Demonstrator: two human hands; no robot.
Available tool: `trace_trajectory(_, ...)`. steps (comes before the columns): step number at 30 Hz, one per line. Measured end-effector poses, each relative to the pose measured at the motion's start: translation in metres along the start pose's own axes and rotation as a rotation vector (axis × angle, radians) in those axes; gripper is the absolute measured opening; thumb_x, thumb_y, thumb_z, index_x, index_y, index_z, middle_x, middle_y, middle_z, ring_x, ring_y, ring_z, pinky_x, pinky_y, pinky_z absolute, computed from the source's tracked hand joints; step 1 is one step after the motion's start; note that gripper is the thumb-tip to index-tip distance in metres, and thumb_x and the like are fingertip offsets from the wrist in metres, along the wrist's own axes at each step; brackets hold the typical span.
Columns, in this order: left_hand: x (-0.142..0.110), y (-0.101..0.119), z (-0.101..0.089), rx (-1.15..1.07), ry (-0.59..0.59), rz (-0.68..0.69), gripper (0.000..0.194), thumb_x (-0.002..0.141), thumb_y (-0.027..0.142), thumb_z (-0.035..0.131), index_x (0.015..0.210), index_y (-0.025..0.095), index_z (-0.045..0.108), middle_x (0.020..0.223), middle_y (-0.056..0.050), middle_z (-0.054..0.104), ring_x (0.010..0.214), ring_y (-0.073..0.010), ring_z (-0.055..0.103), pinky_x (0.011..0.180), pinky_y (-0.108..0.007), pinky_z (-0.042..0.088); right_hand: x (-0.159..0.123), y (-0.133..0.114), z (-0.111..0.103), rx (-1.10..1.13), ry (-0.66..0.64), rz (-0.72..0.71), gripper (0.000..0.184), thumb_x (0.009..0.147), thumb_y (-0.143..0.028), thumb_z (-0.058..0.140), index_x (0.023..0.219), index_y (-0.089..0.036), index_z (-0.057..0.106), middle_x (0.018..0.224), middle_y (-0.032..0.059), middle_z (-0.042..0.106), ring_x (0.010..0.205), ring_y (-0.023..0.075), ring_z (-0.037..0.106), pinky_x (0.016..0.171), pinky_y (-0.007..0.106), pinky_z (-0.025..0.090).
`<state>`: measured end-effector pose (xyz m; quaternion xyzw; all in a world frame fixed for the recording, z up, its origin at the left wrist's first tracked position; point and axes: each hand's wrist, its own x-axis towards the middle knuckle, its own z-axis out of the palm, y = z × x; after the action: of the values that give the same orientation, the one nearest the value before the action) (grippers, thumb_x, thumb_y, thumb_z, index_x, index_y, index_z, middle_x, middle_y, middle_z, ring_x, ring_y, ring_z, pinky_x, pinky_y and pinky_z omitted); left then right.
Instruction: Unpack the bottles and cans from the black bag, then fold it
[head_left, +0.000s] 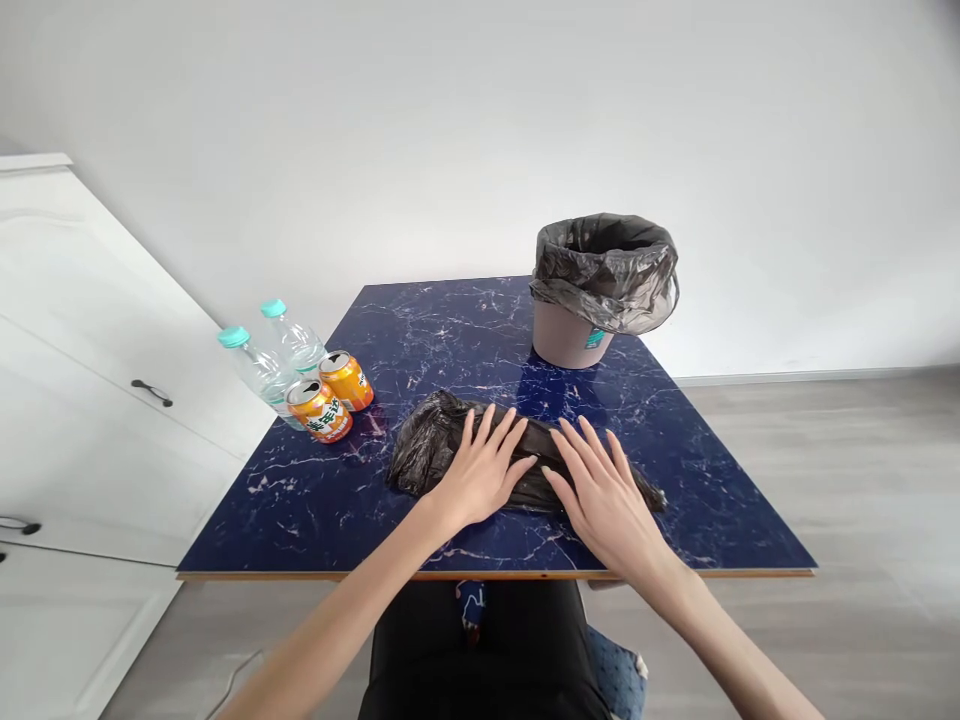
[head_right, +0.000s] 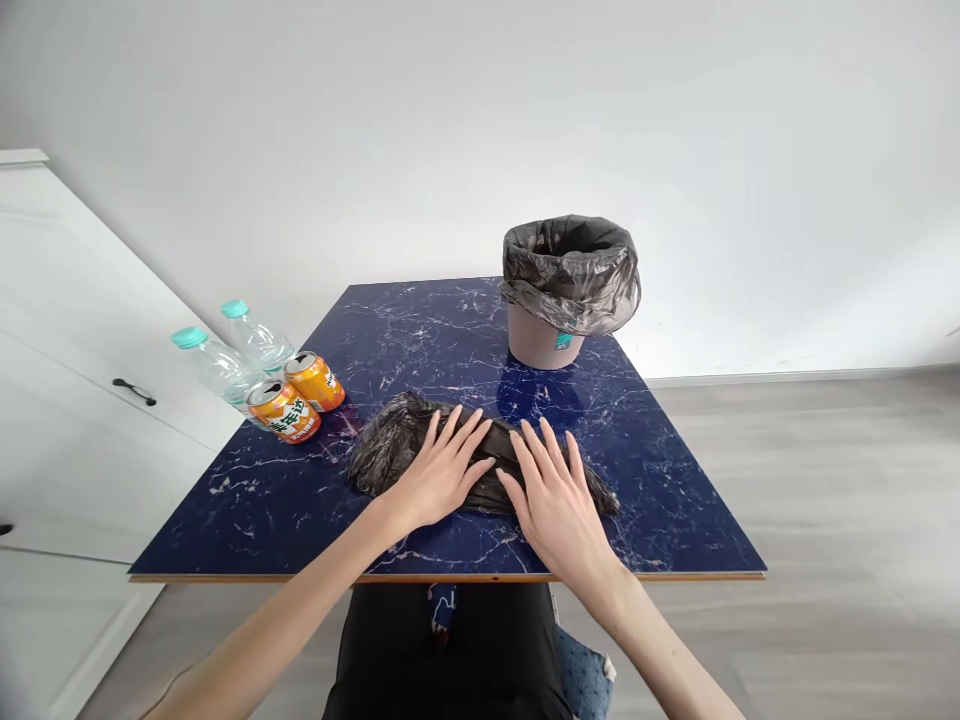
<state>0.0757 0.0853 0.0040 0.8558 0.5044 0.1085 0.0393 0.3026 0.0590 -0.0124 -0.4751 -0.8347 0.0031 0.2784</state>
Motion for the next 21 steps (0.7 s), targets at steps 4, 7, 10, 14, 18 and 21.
trace_trajectory(4, -0.022, -0.024, 0.008, -0.005, -0.013, -0.145, 0.069, 0.116, 0.058, 0.026, 0.174, 0.022, 0.03, 0.181, -0.013, 0.026, 0.169, -0.041, 0.017, 0.132, -0.074, 0.019, 0.0, 0.024, 0.025, -0.056, -0.157, 0.029, 0.065, 0.117, -0.051, 0.03, 0.169, -0.015, 0.041, 0.177, 0.0136, 0.034, 0.167, 0.0354, 0.025, 0.134, 0.064, 0.026)
trace_trajectory(7, -0.042, -0.047, 0.007, 0.057, 0.02, -0.199, 0.066, 0.116, 0.054, 0.028, 0.174, 0.022, 0.032, 0.18, -0.012, 0.03, 0.169, -0.0385, 0.021, 0.134, -0.072, 0.018, -0.001, 0.034, 0.028, -0.061, -0.212, -0.004, 0.065, 0.117, -0.052, 0.028, 0.171, -0.017, 0.038, 0.18, 0.0119, 0.027, 0.169, 0.0315, 0.02, 0.136, 0.059, 0.025)
trace_trajectory(10, -0.059, -0.068, 0.002, 0.127, 0.036, -0.232, 0.061, 0.116, 0.046, 0.032, 0.172, 0.02, 0.037, 0.179, -0.012, 0.032, 0.167, -0.0381, 0.026, 0.134, -0.069, 0.02, 0.0, 0.037, 0.025, -0.06, -0.237, -0.038, 0.063, 0.118, -0.051, 0.028, 0.171, -0.02, 0.038, 0.181, 0.0095, 0.025, 0.169, 0.029, 0.018, 0.137, 0.058, 0.023)
trace_trajectory(14, -0.074, -0.079, -0.01, 0.11, 0.043, -0.211, 0.058, 0.116, 0.045, 0.036, 0.168, 0.018, 0.043, 0.177, -0.014, 0.037, 0.166, -0.0385, 0.028, 0.134, -0.067, 0.026, 0.005, 0.051, 0.023, -0.027, -0.253, -0.085, 0.06, 0.118, -0.05, 0.03, 0.172, -0.024, 0.036, 0.182, 0.0064, 0.022, 0.169, 0.0275, 0.018, 0.137, 0.058, 0.022)
trace_trajectory(18, -0.092, -0.074, -0.027, 0.011, 0.059, -0.126, 0.054, 0.114, 0.051, 0.044, 0.161, 0.024, 0.049, 0.171, -0.011, 0.049, 0.166, -0.0343, 0.032, 0.134, -0.062, 0.033, 0.014, 0.078, 0.016, 0.053, -0.308, -0.156, 0.059, 0.117, -0.049, 0.031, 0.172, -0.027, 0.035, 0.181, 0.0045, 0.027, 0.168, 0.0248, 0.024, 0.138, 0.055, 0.021)
trace_trajectory(21, -0.109, -0.069, -0.039, -0.054, 0.082, -0.122, 0.05, 0.113, 0.05, 0.049, 0.157, 0.026, 0.05, 0.167, -0.011, 0.053, 0.163, -0.0314, 0.039, 0.131, -0.057, 0.041, 0.013, 0.076, 0.008, 0.067, -0.216, -0.088, 0.06, 0.116, -0.05, 0.037, 0.167, -0.02, 0.044, 0.178, 0.0104, 0.035, 0.167, 0.0279, 0.029, 0.137, 0.056, 0.026)
